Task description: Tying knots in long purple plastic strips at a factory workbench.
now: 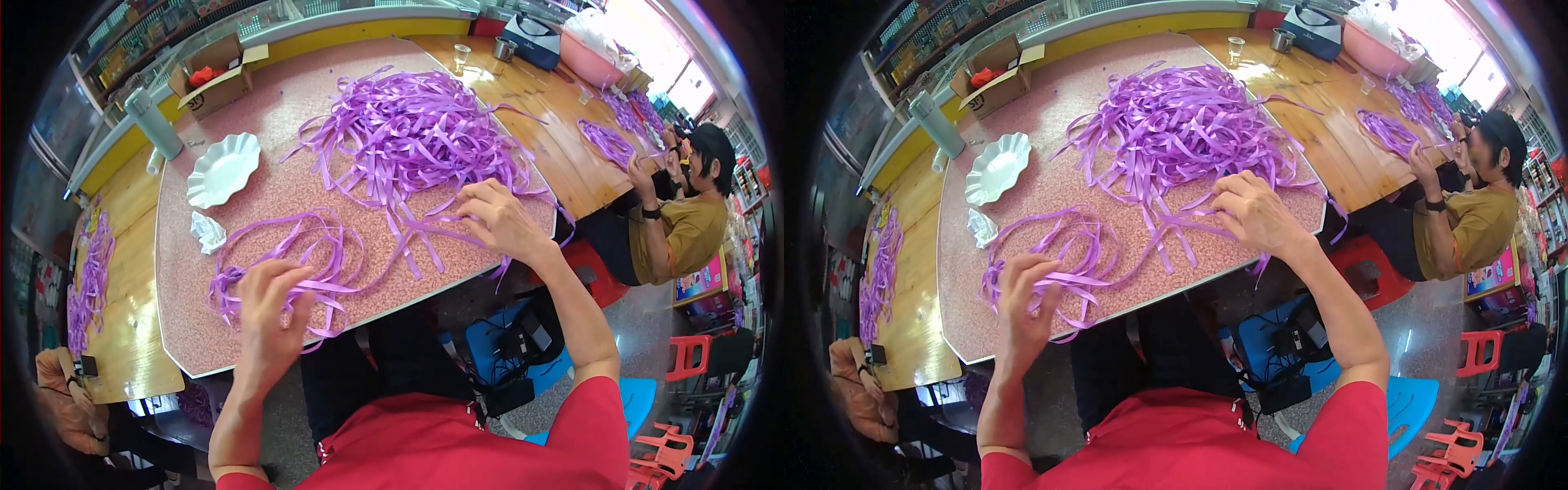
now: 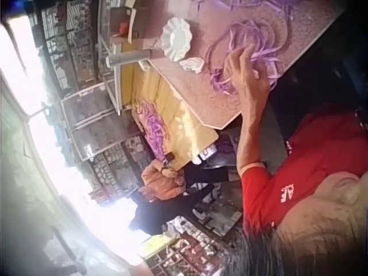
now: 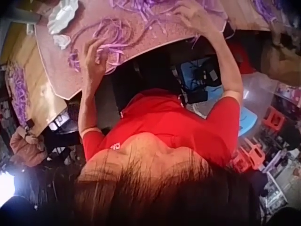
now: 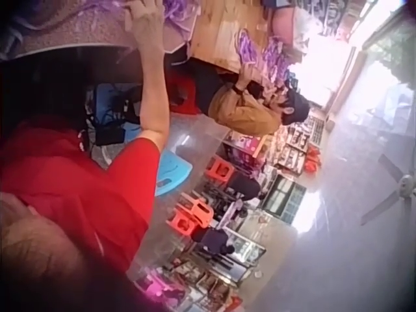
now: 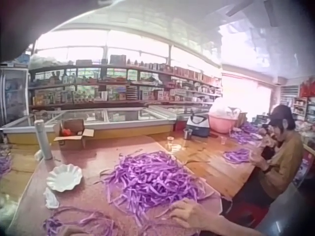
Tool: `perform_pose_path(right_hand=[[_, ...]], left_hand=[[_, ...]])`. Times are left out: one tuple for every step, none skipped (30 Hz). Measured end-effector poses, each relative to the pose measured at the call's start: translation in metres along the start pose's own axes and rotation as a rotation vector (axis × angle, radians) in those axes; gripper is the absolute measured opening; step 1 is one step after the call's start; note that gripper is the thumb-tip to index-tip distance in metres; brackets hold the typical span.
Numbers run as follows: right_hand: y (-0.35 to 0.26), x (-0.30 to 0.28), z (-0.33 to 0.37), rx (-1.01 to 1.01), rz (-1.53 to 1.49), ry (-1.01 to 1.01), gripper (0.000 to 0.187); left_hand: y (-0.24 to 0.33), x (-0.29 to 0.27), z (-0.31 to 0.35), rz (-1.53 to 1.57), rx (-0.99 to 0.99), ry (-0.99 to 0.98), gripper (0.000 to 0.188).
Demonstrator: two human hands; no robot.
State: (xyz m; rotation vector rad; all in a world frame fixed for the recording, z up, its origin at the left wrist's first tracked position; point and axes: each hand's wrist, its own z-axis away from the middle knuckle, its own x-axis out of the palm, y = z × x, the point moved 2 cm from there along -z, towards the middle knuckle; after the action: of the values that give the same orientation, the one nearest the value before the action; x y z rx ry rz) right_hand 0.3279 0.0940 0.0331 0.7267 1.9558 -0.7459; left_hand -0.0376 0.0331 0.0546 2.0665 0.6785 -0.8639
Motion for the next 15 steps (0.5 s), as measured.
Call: perform_pose_path(right_hand=[[-0.011, -0.01, -0.004, -0.03, 0.007, 0.091, 0.02], [-0.027, -0.018, -0.011, -0.041, -0.001, 0.091, 0.02], [-0.044, -0.026, -0.018, 0.086, -0.216, 0.0, 0.017], [-0.058, -0.03, -0.023, 0.215, -0.427, -0.095, 0.015], [-0.072, -0.033, -0.025, 0.209, -0.428, -0.099, 0.015], [-0.084, -0.03, -0.026, 0.338, -0.688, -0.201, 0.016], [-0.095, -0.029, -0.027, 0.463, -0.95, -0.307, 0.016], [-0.105, -0.031, -0.03, 0.507, -0.998, -0.397, 0.016], [-0.112, -0.032, -0.027, 0.655, -1.116, -0.414, 0.016], [-0.115, -0.032, -0.026, 0.673, -1.125, -0.384, 0.017], [-0.117, -0.03, -0.024, 0.69, -1.136, -0.358, 0.018], [-0.12, -0.028, -0.023, 0.67, -1.146, -0.381, 0.018], [-0.122, -0.028, -0.021, 0.711, -1.129, -0.382, 0.019], [-0.123, -0.025, -0.02, 0.751, -1.112, -0.384, 0.021], [-0.126, -0.022, -0.019, 0.735, -1.12, -0.402, 0.021]], left_hand=[[0.01, 0.01, -0.009, 0.035, 0.082, 0.005, 0.039], [0.021, 0.016, -0.016, 0.058, 0.156, 0.007, 0.041], [0.035, 0.019, -0.024, 0.054, 0.22, 0.03, 0.041], [0.048, 0.023, -0.032, 0.052, 0.286, 0.053, 0.042], [0.056, 0.029, -0.04, 0.049, 0.281, 0.057, 0.042], [0.065, 0.034, -0.046, 0.047, 0.38, 0.095, 0.042], [0.071, 0.035, -0.048, 0.038, 0.478, 0.133, 0.041], [0.069, 0.038, -0.047, 0.021, 0.463, 0.137, 0.041], [0.064, 0.044, -0.043, 0.076, 0.504, 0.126, 0.042], [0.059, 0.049, -0.039, 0.135, 0.544, 0.114, 0.042], [0.056, 0.051, -0.035, 0.116, 0.525, 0.117, 0.042], [0.053, 0.052, -0.03, 0.134, 0.525, 0.123, 0.042], [0.051, 0.053, -0.026, 0.157, 0.531, 0.129, 0.041], [0.05, 0.053, -0.025, 0.182, 0.534, 0.132, 0.042], [0.051, 0.052, -0.023, 0.166, 0.517, 0.136, 0.042]])
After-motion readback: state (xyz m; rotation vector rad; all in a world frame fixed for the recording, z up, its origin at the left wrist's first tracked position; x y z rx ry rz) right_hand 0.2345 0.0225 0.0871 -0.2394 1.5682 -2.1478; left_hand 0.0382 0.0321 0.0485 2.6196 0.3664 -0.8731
